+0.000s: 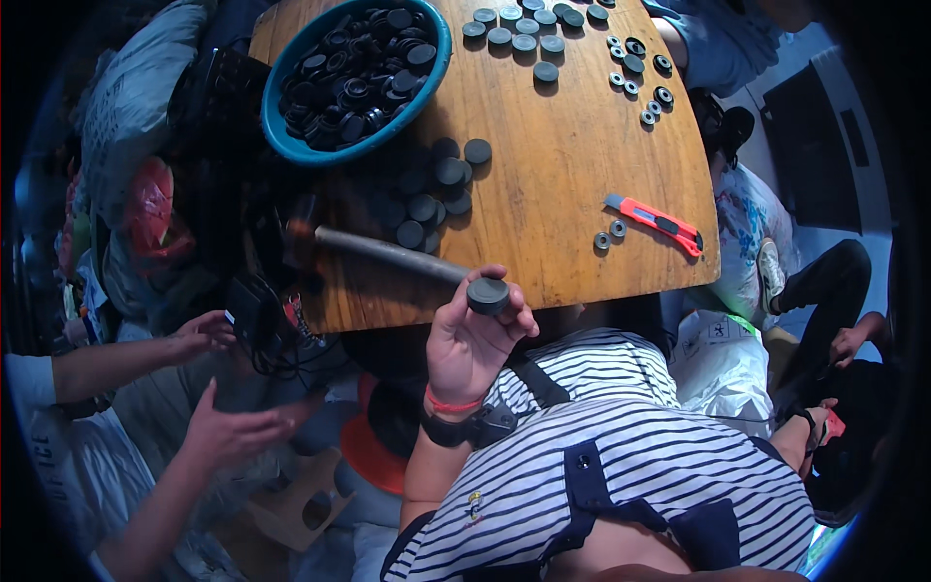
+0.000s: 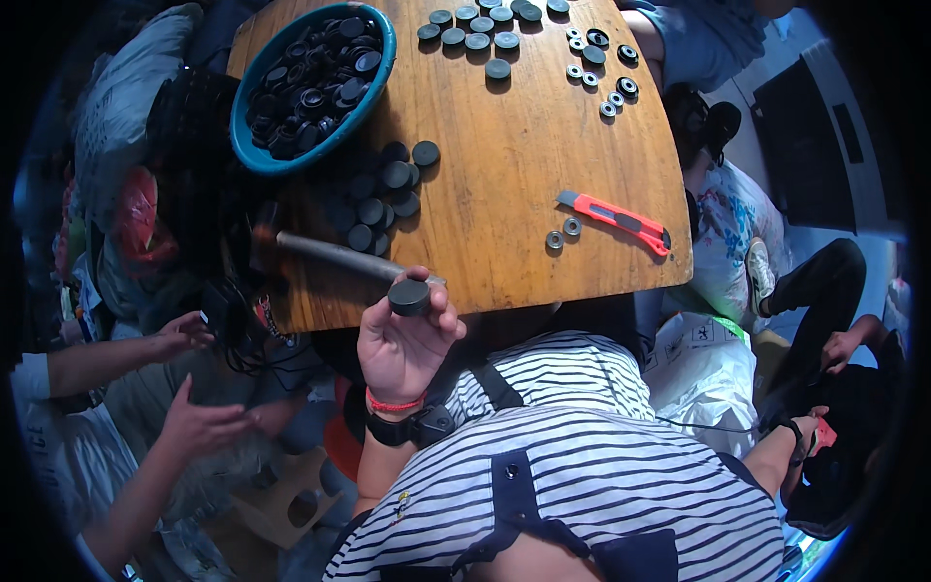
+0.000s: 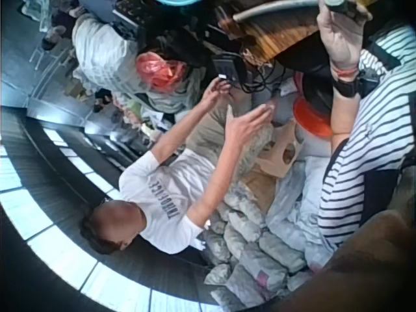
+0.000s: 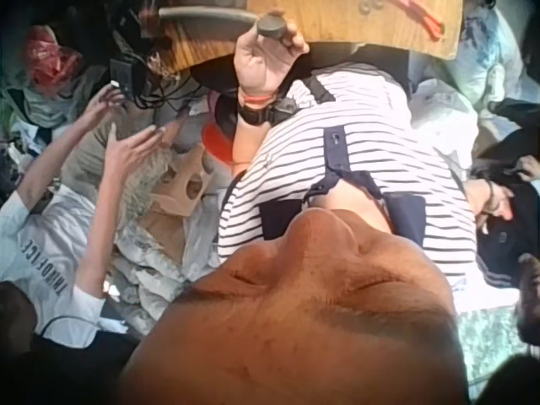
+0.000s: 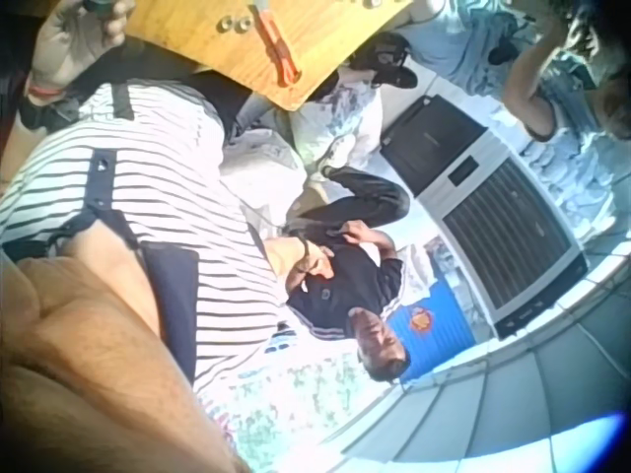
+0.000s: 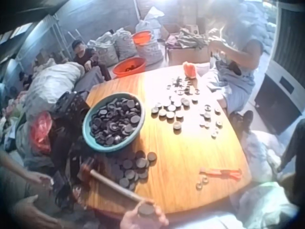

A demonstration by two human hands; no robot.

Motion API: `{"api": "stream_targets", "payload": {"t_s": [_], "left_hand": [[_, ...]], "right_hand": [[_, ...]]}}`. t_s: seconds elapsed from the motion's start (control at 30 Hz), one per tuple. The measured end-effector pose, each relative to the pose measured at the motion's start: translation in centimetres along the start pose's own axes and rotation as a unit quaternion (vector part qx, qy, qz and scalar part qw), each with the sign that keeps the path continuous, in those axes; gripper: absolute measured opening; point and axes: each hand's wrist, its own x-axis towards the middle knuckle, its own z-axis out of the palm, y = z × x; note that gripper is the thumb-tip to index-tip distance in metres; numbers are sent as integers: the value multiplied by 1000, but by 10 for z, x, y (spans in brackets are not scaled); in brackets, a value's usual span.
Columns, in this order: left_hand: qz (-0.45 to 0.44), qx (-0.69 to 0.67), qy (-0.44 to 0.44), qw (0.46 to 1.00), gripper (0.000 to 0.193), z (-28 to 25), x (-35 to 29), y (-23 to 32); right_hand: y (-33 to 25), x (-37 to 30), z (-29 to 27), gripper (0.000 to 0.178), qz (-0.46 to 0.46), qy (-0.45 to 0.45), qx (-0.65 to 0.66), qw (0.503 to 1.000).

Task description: Manually fitting small plastic or rubber components together on a workbench.

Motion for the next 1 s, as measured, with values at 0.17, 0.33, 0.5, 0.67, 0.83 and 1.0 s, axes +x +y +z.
{"api": "stream_targets", "payload": {"t_s": [0.17, 0.33, 0.5, 0.67, 0.83, 1.0], "left_hand": [[-13, -11, 11, 1000, 42, 0, 0, 1], [-26, -10, 12, 1000, 44, -3, 3, -2], [-54, 83, 20, 995, 42, 0, 5, -14], [2, 322, 71, 944, 41, 17, -8, -17], [72, 397, 97, 910, 33, 10, -25, -25], [175, 608, 117, 765, 28, 13, -30, -35]], "right_hand": [[-16, -9, 4, 31, -59, -5, -20, 998], [-48, -20, 9, 31, -124, -8, -38, 992], [-226, -267, 152, 31, -78, -401, 128, 904], [-307, -412, 203, 38, -400, -636, 169, 639], [-298, -441, 213, 27, -347, -694, 223, 591], [-296, -448, 204, 24, -235, -719, 249, 604]]}}
